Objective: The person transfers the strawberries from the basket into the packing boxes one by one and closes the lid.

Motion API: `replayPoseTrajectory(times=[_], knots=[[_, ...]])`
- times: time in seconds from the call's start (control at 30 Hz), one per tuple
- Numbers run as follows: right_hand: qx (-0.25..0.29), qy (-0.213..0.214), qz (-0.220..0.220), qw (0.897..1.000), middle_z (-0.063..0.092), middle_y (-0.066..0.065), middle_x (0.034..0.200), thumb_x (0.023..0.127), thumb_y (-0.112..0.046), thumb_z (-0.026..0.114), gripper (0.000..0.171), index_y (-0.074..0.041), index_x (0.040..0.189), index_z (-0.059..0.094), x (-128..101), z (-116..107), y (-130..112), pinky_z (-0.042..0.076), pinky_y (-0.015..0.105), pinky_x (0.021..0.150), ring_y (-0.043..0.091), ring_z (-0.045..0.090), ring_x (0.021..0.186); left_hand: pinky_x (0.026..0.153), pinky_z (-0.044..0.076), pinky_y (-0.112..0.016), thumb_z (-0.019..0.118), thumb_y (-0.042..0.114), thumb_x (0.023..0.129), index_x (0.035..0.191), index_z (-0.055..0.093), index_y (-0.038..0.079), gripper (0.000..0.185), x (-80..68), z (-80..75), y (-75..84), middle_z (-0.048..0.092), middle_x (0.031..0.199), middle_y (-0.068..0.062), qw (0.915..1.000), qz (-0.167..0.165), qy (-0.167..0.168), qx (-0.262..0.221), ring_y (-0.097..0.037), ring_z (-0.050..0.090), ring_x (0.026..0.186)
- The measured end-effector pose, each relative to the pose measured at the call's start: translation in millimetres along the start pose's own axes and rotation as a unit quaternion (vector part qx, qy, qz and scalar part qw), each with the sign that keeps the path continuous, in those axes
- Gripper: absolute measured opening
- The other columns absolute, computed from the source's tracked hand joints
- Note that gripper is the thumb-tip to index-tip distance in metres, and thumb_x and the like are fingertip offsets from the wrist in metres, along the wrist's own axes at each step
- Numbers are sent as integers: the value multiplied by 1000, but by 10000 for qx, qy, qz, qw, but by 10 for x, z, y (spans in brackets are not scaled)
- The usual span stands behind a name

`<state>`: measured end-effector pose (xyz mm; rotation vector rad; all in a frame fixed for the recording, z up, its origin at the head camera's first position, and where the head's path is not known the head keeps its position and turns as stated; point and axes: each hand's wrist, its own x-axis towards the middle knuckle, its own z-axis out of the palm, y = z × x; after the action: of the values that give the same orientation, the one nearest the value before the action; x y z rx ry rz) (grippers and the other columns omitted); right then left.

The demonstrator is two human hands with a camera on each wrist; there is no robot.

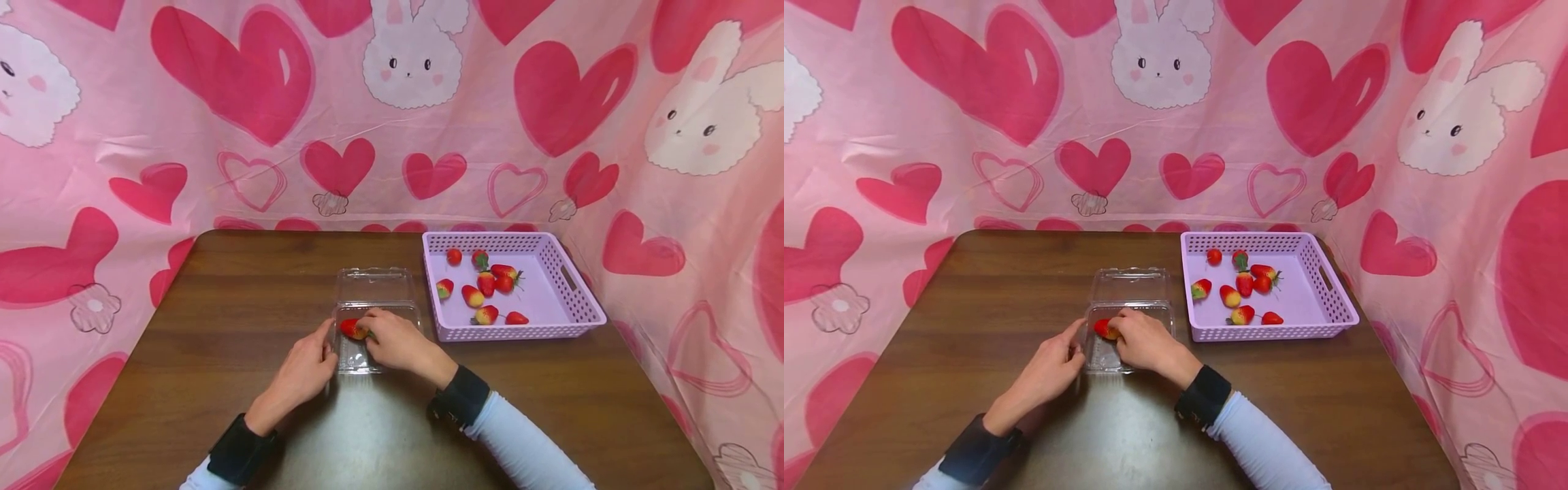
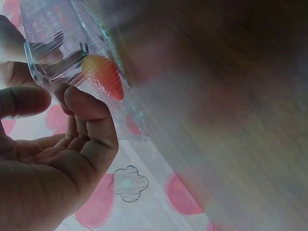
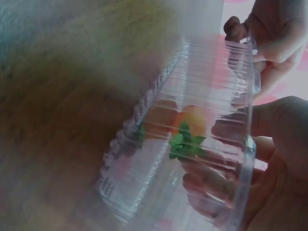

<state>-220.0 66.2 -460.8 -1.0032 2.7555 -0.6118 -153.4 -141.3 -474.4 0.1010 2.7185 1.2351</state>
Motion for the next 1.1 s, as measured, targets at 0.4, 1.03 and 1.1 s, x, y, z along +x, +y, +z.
replayPoseTrajectory(times=[0.4, 1.03, 1.1], knots=[[255, 244, 70, 9994, 67, 6, 130, 96, -14, 74, 35, -11, 131, 73, -58, -207, 29, 57, 41, 96, 20, 67, 110, 56, 47, -30, 66, 7, 99, 162, 34, -1, 71, 1, 0, -1, 53, 79, -5, 9999, -61, -87, -112, -19, 52, 64], [670, 1121, 500, 9902, 69, 7, 121, 94, -13, 77, 32, -7, 126, 74, -264, -733, 285, 59, 33, 78, 18, 67, 92, 56, 48, -30, 66, 8, 99, 162, 34, -1, 71, -7, 30, 25, 53, 83, -5, 10000, 11, 58, -7, -19, 52, 67], [667, 1225, 601, 9884, 69, 7, 120, 94, -13, 77, 32, -7, 125, 74, -292, -771, 320, 59, 33, 76, 19, 67, 89, 56, 48, -29, 66, 8, 99, 163, 34, 0, 71, -18, 31, 18, 53, 83, -5, 10000, -32, 42, -33, -19, 52, 67]])
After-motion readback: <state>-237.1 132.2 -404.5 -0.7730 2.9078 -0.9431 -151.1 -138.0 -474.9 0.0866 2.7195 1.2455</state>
